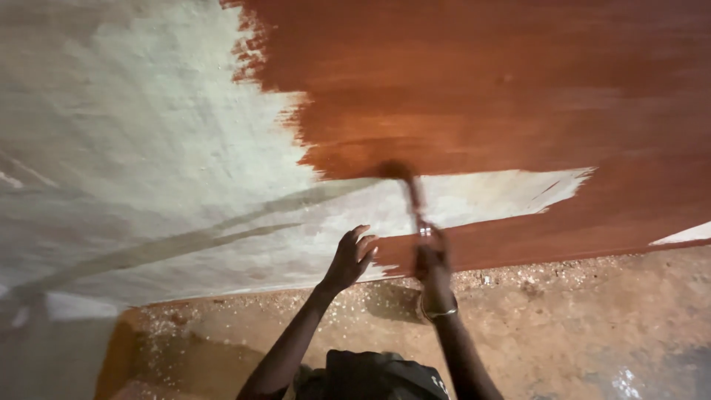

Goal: The person paints a wall with reddish-brown paint using a brush. They repeatedly dip the brush into a small container on the floor and apply paint in broad strokes to cover the white surface.

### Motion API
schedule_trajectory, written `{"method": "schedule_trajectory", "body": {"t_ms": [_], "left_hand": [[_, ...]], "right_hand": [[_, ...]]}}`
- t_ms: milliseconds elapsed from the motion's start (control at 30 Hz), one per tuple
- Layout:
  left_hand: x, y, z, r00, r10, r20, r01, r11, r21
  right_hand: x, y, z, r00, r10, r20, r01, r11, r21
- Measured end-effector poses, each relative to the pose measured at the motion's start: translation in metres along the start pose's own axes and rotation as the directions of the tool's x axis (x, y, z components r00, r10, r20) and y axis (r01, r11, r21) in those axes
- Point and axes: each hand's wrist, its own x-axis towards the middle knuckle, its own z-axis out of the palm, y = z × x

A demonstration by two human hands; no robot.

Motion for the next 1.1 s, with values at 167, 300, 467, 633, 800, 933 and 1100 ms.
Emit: {"method": "schedule_trajectory", "body": {"t_ms": [167, 300, 467, 633, 800, 933, 1100], "left_hand": [[0.005, 0.010, 0.001, 1.000, -0.012, 0.012, 0.011, 0.999, 0.030], [0.004, 0.006, 0.000, 1.000, -0.028, -0.004, 0.028, 0.999, 0.040], [-0.005, -0.006, 0.002, 0.889, -0.397, 0.228, 0.458, 0.781, -0.424], [-0.003, -0.008, -0.012, 1.000, 0.004, 0.019, -0.005, 0.999, 0.046], [0.007, 0.006, -0.043, 1.000, 0.021, 0.020, -0.021, 1.000, -0.003], [0.015, 0.000, -0.057, 0.998, 0.054, 0.025, -0.055, 0.998, 0.014], [0.017, -0.012, -0.056, 0.984, 0.169, -0.049, -0.176, 0.954, -0.242]], "right_hand": [[0.015, -0.030, -0.058, 0.953, -0.150, -0.263, 0.146, 0.989, -0.034], [0.019, -0.005, -0.012, 0.994, -0.087, -0.063, 0.081, 0.993, -0.081], [-0.010, 0.015, 0.064, 0.867, 0.048, 0.496, 0.057, 0.979, -0.196], [-0.022, -0.016, 0.057, 0.958, 0.070, 0.277, -0.040, 0.993, -0.112], [-0.021, -0.040, 0.031, 0.967, -0.212, -0.137, 0.213, 0.977, -0.008], [-0.028, -0.013, 0.061, 0.994, -0.099, -0.037, 0.101, 0.994, 0.047], [-0.040, 0.015, 0.127, 0.880, 0.209, 0.426, -0.116, 0.965, -0.235]]}}
